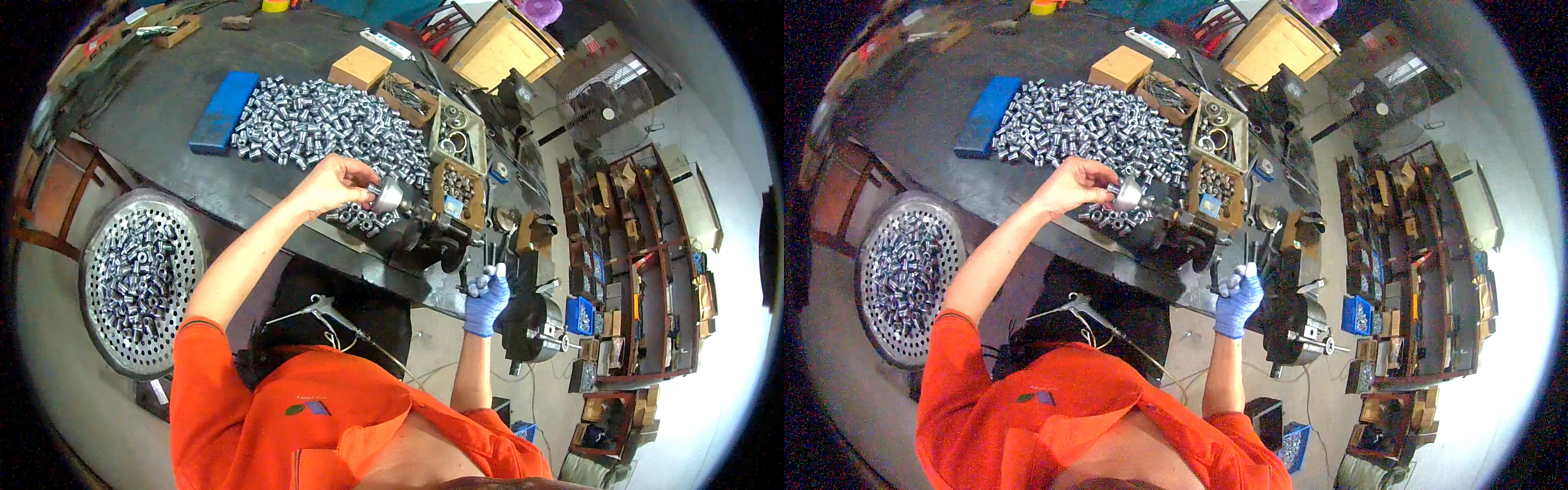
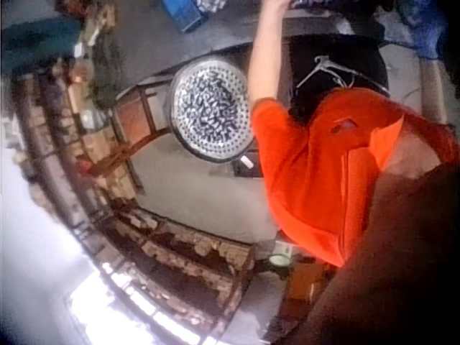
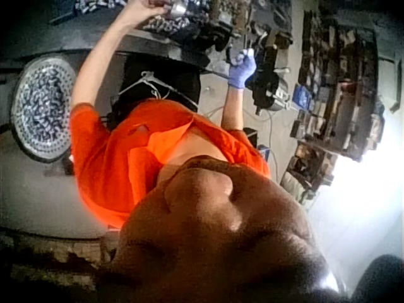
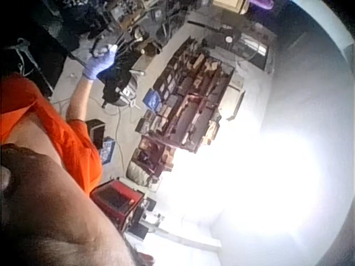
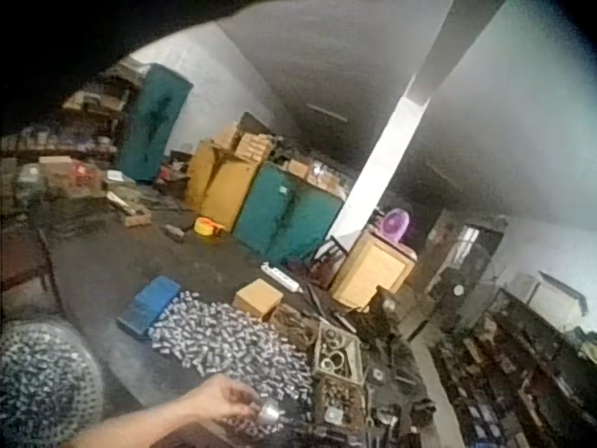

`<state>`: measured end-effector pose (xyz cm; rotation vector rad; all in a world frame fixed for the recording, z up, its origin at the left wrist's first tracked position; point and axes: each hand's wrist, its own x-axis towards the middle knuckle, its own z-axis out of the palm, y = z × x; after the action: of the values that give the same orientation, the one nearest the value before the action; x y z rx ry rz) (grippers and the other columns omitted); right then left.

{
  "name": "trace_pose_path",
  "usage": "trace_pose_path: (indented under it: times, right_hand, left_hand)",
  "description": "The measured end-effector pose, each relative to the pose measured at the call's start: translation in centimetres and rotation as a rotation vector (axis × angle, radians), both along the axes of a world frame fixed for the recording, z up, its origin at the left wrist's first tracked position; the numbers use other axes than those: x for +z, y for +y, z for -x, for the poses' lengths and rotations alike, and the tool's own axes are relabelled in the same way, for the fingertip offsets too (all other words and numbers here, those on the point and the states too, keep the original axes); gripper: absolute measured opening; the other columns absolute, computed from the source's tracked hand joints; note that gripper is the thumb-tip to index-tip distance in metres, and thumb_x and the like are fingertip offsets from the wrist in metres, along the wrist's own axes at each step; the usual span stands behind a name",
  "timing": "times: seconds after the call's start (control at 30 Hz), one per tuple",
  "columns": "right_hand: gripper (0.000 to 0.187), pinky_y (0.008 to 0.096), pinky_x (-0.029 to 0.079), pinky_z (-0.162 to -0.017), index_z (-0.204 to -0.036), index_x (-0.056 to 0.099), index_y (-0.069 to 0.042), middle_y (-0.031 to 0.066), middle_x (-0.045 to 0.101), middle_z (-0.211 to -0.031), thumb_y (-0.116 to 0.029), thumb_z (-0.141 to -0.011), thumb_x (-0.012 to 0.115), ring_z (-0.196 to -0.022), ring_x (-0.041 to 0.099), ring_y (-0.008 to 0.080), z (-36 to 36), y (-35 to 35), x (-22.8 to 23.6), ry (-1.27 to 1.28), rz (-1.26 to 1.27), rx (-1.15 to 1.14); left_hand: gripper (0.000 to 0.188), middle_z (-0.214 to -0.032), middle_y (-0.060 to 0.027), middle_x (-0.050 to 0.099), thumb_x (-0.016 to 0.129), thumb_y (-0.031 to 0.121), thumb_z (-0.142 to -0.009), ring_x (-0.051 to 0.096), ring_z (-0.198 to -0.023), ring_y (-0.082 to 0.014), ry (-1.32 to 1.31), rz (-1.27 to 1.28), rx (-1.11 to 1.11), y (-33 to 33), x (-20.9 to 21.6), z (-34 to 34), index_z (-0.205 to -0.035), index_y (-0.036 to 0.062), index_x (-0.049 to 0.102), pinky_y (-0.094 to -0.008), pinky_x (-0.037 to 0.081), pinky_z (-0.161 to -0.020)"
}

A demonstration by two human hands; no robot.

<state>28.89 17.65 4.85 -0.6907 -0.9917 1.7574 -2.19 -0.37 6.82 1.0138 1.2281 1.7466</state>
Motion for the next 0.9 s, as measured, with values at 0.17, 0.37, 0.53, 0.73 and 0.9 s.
trace_pose_path:
  times: [0.17,0.37,0.53,0.73,0.9]
  right_hand:
    - [0.032,0.0189,0.026,-0.033,-0.076,0.054,-0.007,-0.0024,0.043,-0.056,-0.037,-0.088,0.053,-0.041,0.033,0.005,2.0,2.2,4.4,0.06,-0.093,0.063]
    - [0.024,0.0182,0.027,-0.032,-0.077,0.054,-0.009,-0.0031,0.048,-0.059,-0.03,-0.089,0.052,-0.043,0.039,0.0034,6.8,7.6,4.3,0.12,-0.044,0.021]
    - [0.016,0.0196,0.033,-0.032,-0.082,0.057,-0.002,-0.001,0.049,-0.052,-0.018,-0.086,0.054,-0.043,0.046,0.0057,8.0,10.5,-1.5,-0.211,-0.108,-0.057]
    - [0.017,0.0187,0.029,-0.036,-0.082,0.055,-0.007,-0.0027,0.051,-0.064,-0.023,-0.087,0.055,-0.043,0.04,0.005,3.8,6.3,-6.6,0.05,0.209,0.075]
    - [0.026,0.0211,0.027,-0.03,-0.069,0.053,-0.012,0.0003,0.047,-0.051,-0.031,-0.086,0.057,-0.038,0.041,0.0093,1.6,2.7,-3.4,-0.05,0.215,0.109]
  left_hand:
    - [0.02,-0.067,-0.0056,0.061,0.058,0.016,-0.085,0.059,-0.058,-0.0106,0.125,0.086,0.083,-0.3,0.3,0.1,-0.086,-0.0038,0.06,-0.0232,0.048,-0.055]
    - [0.04,-0.06,-0.0198,0.053,0.044,0.033,-0.089,0.054,-0.062,-0.0396,0.705,0.264,0.548,1.0,-0.5,-2.7,-0.068,0.0006,0.054,-0.0456,0.041,-0.056]
    - [0.036,-0.058,-0.0194,0.05,0.046,0.028,-0.089,0.051,-0.056,-0.0369,0.746,0.217,0.525,1.5,-0.3,-2.8,-0.068,-0.0007,0.051,-0.0431,0.038,-0.052]
    - [0.033,-0.055,-0.018,0.045,0.047,0.025,-0.089,0.046,-0.05,-0.0331,0.722,0.22,0.494,1.4,-0.5,-2.7,-0.07,-0.0016,0.05,-0.04,0.035,-0.049]
    - [0.032,-0.055,-0.0176,0.045,0.046,0.025,-0.09,0.045,-0.048,-0.0304,0.68,0.194,0.482,1.3,-0.8,-2.8,-0.072,-0.0012,0.051,-0.0387,0.034,-0.048]
